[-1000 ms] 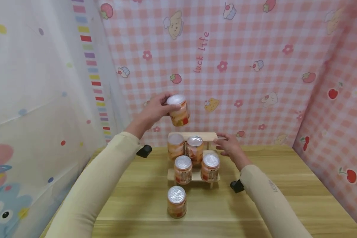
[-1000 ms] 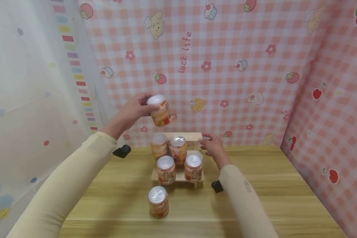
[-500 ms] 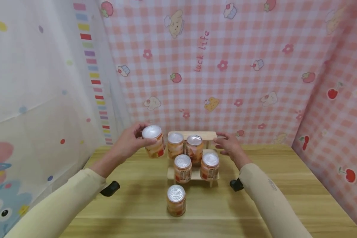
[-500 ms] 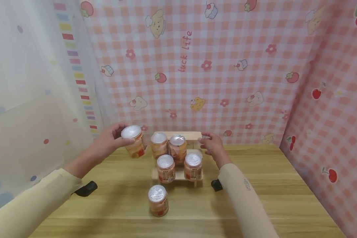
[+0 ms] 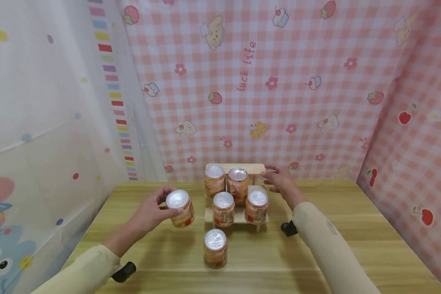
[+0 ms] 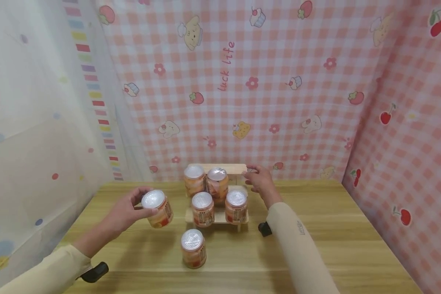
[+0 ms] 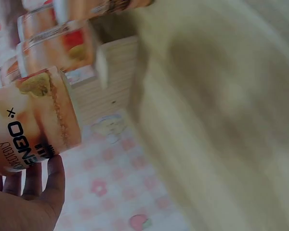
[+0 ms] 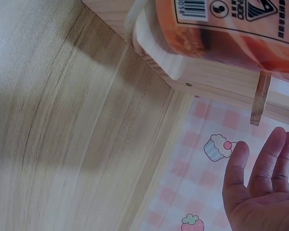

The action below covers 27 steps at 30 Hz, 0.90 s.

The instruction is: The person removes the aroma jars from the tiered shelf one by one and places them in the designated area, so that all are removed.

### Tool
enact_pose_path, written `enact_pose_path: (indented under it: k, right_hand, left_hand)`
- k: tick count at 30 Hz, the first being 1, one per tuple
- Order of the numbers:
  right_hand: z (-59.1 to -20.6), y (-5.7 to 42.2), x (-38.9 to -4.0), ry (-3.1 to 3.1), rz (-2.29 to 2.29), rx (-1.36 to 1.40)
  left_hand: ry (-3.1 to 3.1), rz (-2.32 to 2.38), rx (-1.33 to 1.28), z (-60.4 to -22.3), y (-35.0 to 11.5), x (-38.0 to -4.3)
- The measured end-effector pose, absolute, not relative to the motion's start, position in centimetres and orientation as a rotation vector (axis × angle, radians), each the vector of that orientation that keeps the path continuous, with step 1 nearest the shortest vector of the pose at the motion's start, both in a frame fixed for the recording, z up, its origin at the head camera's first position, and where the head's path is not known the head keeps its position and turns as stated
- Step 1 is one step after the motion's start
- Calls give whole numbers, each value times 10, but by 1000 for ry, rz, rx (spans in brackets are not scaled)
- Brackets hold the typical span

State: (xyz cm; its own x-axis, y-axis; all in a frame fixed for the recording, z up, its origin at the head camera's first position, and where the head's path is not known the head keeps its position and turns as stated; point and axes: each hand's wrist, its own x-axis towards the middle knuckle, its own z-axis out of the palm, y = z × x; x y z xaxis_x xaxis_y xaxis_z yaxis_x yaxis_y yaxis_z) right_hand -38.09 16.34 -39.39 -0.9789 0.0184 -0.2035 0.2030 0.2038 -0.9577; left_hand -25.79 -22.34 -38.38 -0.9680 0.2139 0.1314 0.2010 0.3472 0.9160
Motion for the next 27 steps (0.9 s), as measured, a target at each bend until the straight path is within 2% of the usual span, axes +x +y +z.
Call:
enact_pose_path:
  k: [14,27]
  right_hand:
    - [-394,163,-381,2305,-1887,225]
    - [-391,163,-380,2308,-1867,224]
  left_hand:
    - [2450,1836,262,-441,-215,-238]
    - [2426,1824,277,-479,-206,-222]
